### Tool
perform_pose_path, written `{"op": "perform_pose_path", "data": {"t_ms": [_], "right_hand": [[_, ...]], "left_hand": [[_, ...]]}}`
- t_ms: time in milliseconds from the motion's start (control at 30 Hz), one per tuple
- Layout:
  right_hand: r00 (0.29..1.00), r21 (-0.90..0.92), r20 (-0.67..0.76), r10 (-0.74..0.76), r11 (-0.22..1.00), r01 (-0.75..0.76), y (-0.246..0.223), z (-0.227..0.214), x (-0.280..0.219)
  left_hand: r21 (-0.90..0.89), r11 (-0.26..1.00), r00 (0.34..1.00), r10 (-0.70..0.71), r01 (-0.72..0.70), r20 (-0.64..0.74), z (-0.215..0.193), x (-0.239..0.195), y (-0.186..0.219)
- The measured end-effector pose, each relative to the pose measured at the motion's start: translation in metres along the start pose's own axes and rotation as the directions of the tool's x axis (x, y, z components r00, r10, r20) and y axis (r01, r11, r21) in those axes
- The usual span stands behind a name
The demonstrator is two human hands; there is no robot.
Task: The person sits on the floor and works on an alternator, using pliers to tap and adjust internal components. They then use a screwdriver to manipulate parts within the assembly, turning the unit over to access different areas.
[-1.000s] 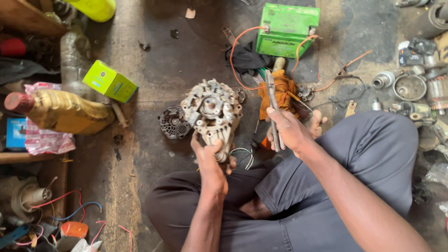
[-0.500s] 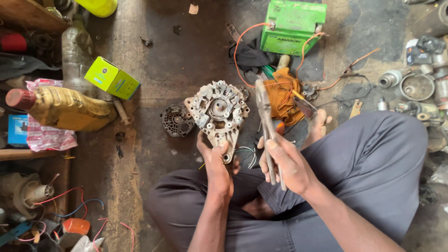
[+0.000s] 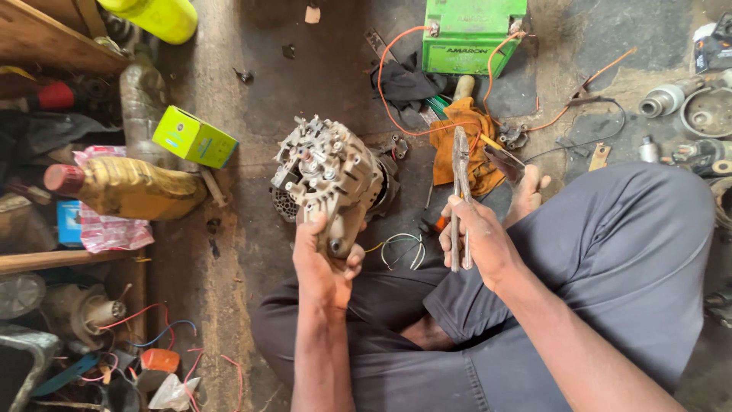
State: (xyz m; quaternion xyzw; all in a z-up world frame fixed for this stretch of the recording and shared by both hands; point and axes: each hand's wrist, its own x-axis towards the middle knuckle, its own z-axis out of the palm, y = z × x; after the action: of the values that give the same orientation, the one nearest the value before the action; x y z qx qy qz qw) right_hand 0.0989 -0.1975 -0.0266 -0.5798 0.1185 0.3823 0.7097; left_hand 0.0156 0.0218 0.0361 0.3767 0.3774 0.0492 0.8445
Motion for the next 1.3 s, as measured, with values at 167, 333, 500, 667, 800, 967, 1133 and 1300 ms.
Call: {"op": "perform_pose_path", "data": {"t_ms": [167,333,500,667,800,967,1133,1300], "right_hand": [[0.999,-0.057,-0.035,-0.006,0.998,0.004,-0.001,0.002,0.004],[0.994,-0.235,-0.108,-0.013,0.972,-0.013,-0.015,0.001,0.01],[0.971,-0.755,-0.148,-0.187,0.656,0.011,-0.05,0.001,0.03],[0.984,-0.986,-0.124,-0.13,0.123,-0.108,-0.074,0.001,0.072],[0.972,-0.984,-0.172,-0.16,-0.009,-0.176,-0.059,-0.009,0.105],[0.949,-0.97,-0.113,-0.295,-0.172,-0.169,-0.036,-0.016,0.119],[0.824,-0.987,0.163,-0.543,-0.094,0.133,-0.072,0.034,0.075],[0.909,-0.765,0.269,-0.318,0.503,0.402,-0.129,0.113,0.025]], "left_hand": [[0.023,1.0,1.0,0.007,-0.007,-0.001,-0.007,-0.002,0.002],[0.062,0.997,0.999,0.052,-0.052,0.003,-0.001,-0.006,0.006],[0.064,0.997,0.999,0.045,-0.046,0.016,-0.001,-0.007,0.008],[0.067,0.991,0.993,0.113,-0.114,0.02,0.002,-0.011,0.004],[0.145,0.982,0.989,0.134,-0.123,-0.069,0.01,-0.01,-0.009],[0.187,0.963,0.975,0.21,-0.195,-0.069,0.002,-0.01,-0.033],[0.132,0.93,0.939,0.342,-0.343,0.034,-0.004,-0.007,-0.037],[0.096,0.968,0.972,0.233,-0.232,0.0,-0.015,-0.005,-0.038]]}}
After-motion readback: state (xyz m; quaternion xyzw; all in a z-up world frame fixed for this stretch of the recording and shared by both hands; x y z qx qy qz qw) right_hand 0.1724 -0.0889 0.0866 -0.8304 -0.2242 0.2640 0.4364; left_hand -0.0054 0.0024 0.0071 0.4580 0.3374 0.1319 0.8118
